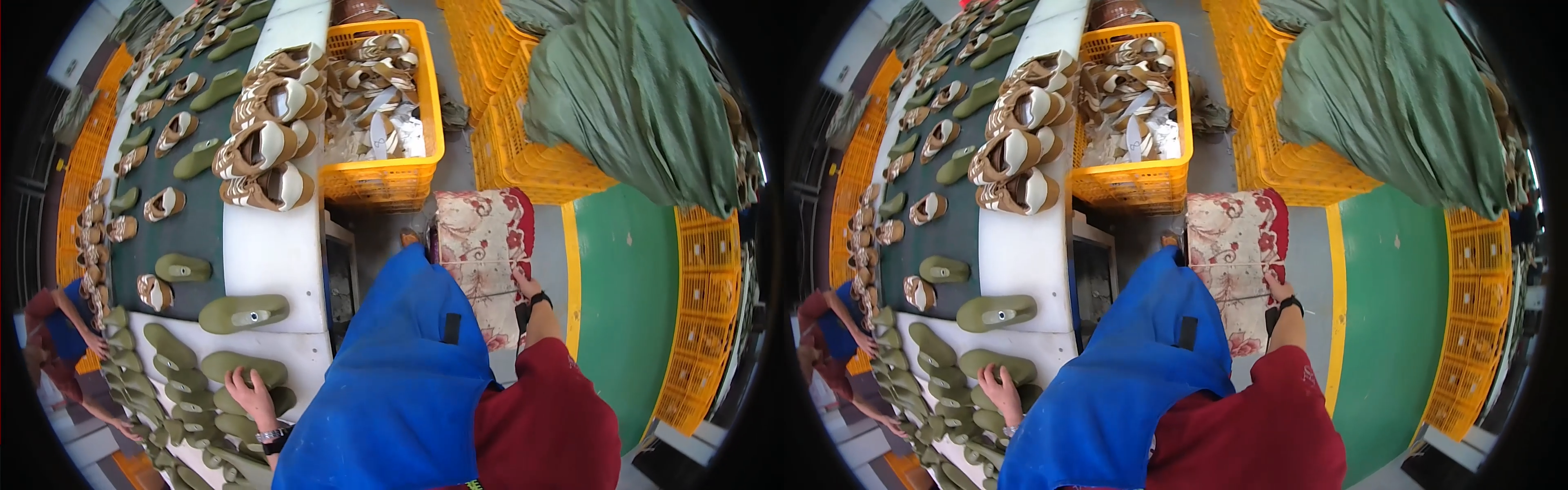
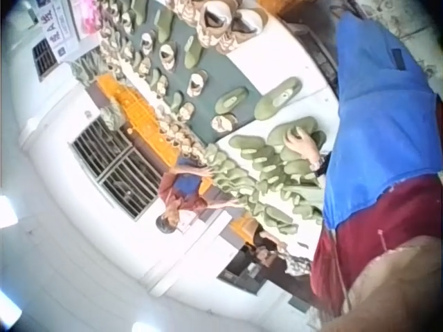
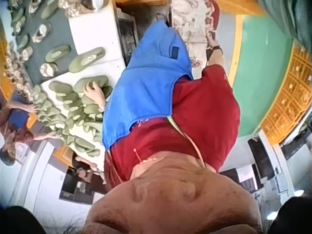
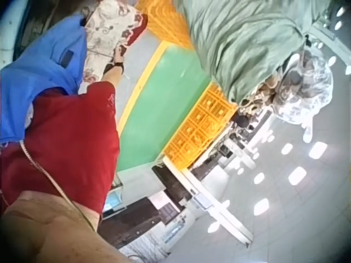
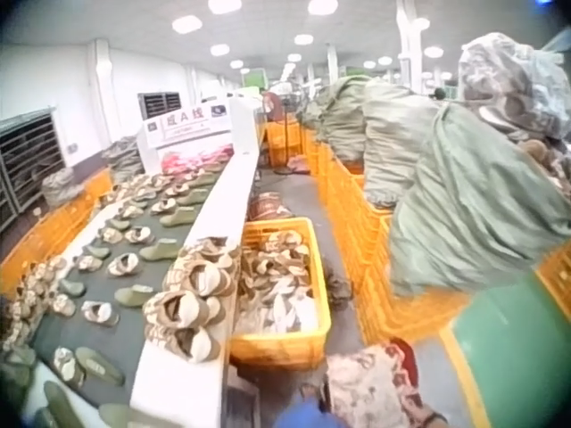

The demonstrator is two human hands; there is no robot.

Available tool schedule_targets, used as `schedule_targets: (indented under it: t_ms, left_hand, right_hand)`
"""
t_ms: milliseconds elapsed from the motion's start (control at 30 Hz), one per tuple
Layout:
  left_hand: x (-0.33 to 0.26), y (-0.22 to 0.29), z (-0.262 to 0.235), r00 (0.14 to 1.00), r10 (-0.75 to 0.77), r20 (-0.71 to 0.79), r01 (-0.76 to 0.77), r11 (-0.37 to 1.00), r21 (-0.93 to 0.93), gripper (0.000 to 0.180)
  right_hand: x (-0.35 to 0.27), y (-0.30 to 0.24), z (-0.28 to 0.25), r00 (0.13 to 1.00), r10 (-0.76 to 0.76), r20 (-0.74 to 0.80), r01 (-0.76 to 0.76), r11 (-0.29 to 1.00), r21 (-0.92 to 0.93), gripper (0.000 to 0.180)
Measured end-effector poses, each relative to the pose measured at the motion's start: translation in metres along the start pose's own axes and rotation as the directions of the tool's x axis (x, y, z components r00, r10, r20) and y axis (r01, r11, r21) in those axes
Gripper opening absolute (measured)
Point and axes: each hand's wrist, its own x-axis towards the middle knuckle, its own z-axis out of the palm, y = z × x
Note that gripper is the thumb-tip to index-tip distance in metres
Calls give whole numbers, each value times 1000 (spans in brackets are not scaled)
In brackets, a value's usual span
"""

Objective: Organizing green shoe lasts and inspecting finished shoes on a conveyor belt.

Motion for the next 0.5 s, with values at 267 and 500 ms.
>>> schedule_targets:
  t_ms: [267,500]
  left_hand:
    - [7,-1,-12,992,36,119,-42,998,47,28]
    - [20,1,-19,963,51,266,-67,996,52,27]
  right_hand:
    - [3,81,-16,965,255,62,-249,965,-80,87]
    - [-14,111,-17,944,327,-39,-328,944,-19,64]
